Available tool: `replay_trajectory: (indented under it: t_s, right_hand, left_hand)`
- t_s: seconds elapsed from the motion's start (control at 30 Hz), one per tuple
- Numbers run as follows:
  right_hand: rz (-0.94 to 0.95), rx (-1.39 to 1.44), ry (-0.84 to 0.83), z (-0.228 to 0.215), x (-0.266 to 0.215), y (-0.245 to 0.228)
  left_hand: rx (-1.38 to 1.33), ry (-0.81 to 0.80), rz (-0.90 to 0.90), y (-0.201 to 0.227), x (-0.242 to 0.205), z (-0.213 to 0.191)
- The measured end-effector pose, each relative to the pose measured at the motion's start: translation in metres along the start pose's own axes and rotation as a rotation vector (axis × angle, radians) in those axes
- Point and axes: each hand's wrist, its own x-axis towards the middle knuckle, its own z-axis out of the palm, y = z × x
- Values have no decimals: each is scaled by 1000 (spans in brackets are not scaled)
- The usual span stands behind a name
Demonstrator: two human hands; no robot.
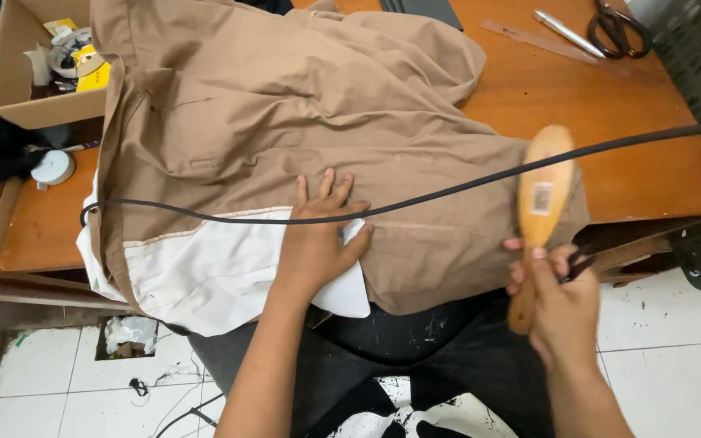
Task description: A worker in a sewing factory performs finishing operations on trousers, including seam adjustment, brushing, and marking the lining.
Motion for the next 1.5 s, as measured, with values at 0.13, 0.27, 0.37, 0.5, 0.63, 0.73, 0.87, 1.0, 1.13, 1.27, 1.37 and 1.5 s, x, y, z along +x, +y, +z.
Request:
replay_trajectory:
  t_s: [0.13,0.27,0.37,0.5,0.63,0.73,0.87,1.0,1.13,1.27,1.37,1.5]
  right_hand:
    - [-645,-1388,165,-87,54,5]
    - [-628,-1920,285,-120,98,14]
    - [-508,-2032,365,-119,111,9]
    - [-371,-2218,395,-104,116,-1]
    - [-385,-2296,429,-96,115,-4]
    - [-656,-2195,470,-94,105,-11]
    - [-520,-1642,226,-48,60,-35]
    - [-307,-1147,-285,-12,28,-28]
    - [-535,-908,-288,7,19,-14]
    - [-455,-674,-122,-16,28,15]
    - [-524,-780,107,-12,27,6]
    - [-611,-841,29,-15,32,5]
  left_hand:
    - [87,119,105,31,11,9]
    - [51,28,97,28,13,26]
    - [8,52,79,23,14,29]
    - [-165,104,5,24,15,28]
    - [-215,111,-26,26,15,24]
    - [-241,99,-21,26,14,22]
    - [-297,92,-56,28,15,18]
    - [-511,192,-186,26,15,16]
    - [-998,367,-310,17,14,15]
    - [-973,264,-169,5,12,9]
    - [-801,73,-115,15,14,3]
    - [-423,-30,-79,28,17,5]
